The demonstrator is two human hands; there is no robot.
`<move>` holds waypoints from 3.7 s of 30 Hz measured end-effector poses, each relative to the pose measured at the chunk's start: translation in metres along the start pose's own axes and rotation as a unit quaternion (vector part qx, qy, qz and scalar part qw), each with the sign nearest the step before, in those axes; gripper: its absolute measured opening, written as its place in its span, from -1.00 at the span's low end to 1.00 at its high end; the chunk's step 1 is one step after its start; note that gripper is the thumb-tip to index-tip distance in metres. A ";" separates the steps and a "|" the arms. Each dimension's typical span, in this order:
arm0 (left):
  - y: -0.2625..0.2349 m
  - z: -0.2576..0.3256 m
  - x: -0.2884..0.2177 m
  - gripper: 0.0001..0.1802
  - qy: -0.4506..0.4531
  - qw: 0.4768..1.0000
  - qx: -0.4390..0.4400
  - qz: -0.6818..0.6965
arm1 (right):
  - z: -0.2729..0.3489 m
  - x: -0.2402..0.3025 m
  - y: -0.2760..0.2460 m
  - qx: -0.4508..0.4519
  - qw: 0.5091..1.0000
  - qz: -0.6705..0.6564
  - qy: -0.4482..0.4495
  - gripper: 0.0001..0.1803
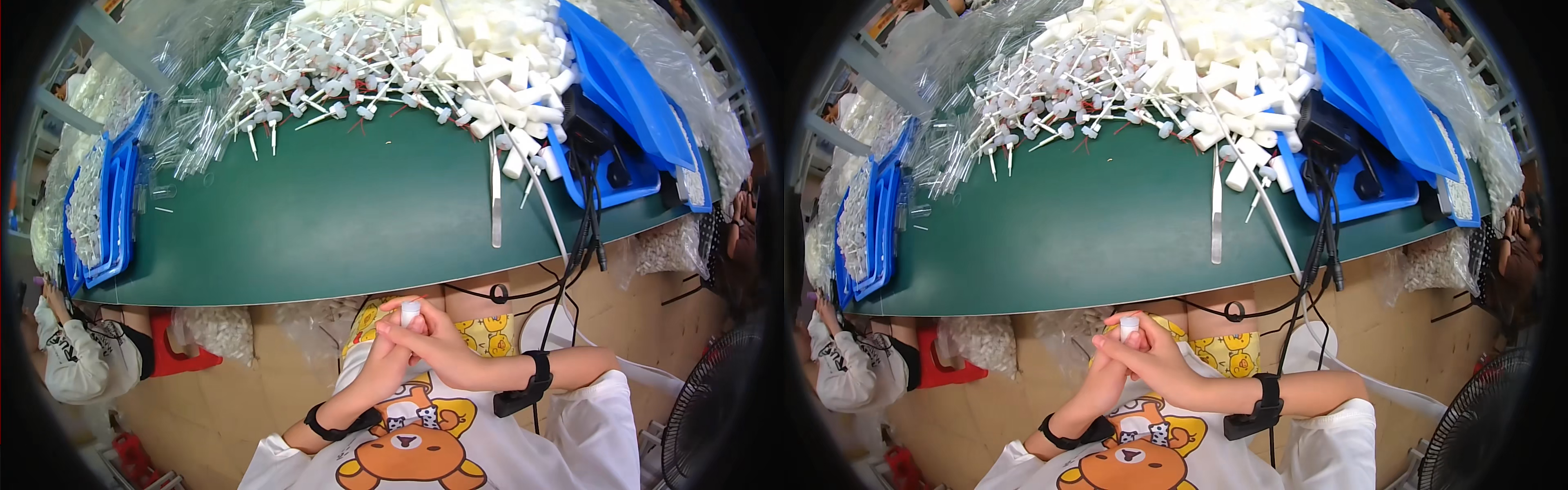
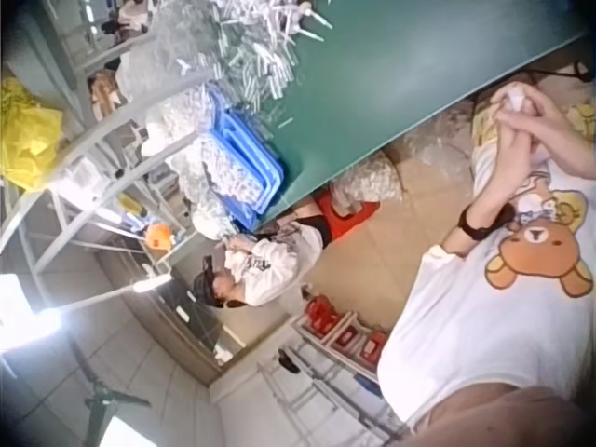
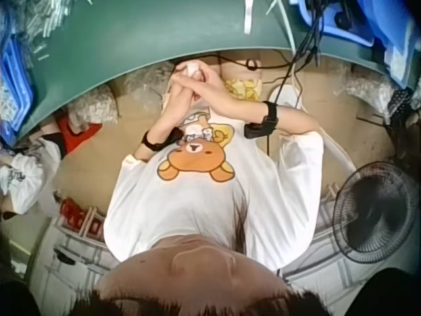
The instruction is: The person assembles small white plastic components by inserting clear plastic tubes into white cylindrical bodies. The person picks up the parts from a large pile on a green table, fits them together by hand, and places the finished units into a blue plastic tray.
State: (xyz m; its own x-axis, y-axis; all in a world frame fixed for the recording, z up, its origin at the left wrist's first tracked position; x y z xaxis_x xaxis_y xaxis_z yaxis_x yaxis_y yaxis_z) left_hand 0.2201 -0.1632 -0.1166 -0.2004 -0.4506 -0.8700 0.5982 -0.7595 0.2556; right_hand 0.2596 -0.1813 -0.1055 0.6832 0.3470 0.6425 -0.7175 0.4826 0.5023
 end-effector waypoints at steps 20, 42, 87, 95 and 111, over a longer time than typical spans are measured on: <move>-0.010 -0.015 0.002 -0.72 -0.030 0.999 -0.015 -0.022 | -0.015 0.006 -0.007 -0.174 0.976 -0.126 -0.019 -0.80; -0.001 0.014 -0.001 -0.65 -0.038 0.993 0.018 0.109 | 0.009 0.000 -0.003 0.060 0.997 0.041 0.037 -0.37; -0.014 0.007 -0.018 -0.62 -0.051 0.994 0.049 0.077 | 0.004 -0.003 0.011 0.071 0.996 0.019 0.047 -0.48; -0.010 0.004 -0.007 -0.69 -0.085 0.983 0.022 0.160 | -0.007 -0.011 0.011 0.055 0.997 -0.038 0.047 -0.56; -0.006 -0.002 -0.008 -0.69 -0.045 0.982 -0.085 0.161 | -0.019 0.014 0.012 0.080 0.994 0.048 0.053 -0.65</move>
State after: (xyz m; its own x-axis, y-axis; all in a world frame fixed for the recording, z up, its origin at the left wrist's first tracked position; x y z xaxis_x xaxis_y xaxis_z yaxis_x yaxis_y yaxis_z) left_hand 0.2193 -0.1539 -0.1114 -0.0428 -0.6994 -0.7135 0.7614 -0.4852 0.4300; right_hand 0.2632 -0.1557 -0.1019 0.6157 0.4724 0.6307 -0.7861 0.3126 0.5332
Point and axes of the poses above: each hand's wrist, its own z-axis away from the middle knuckle, its own y-axis out of the palm, x = y × z, the point moved 10 cm from there along -z, towards the middle knuckle, and after that the axes turned 7 degrees about -z, right-handed, at the moved point
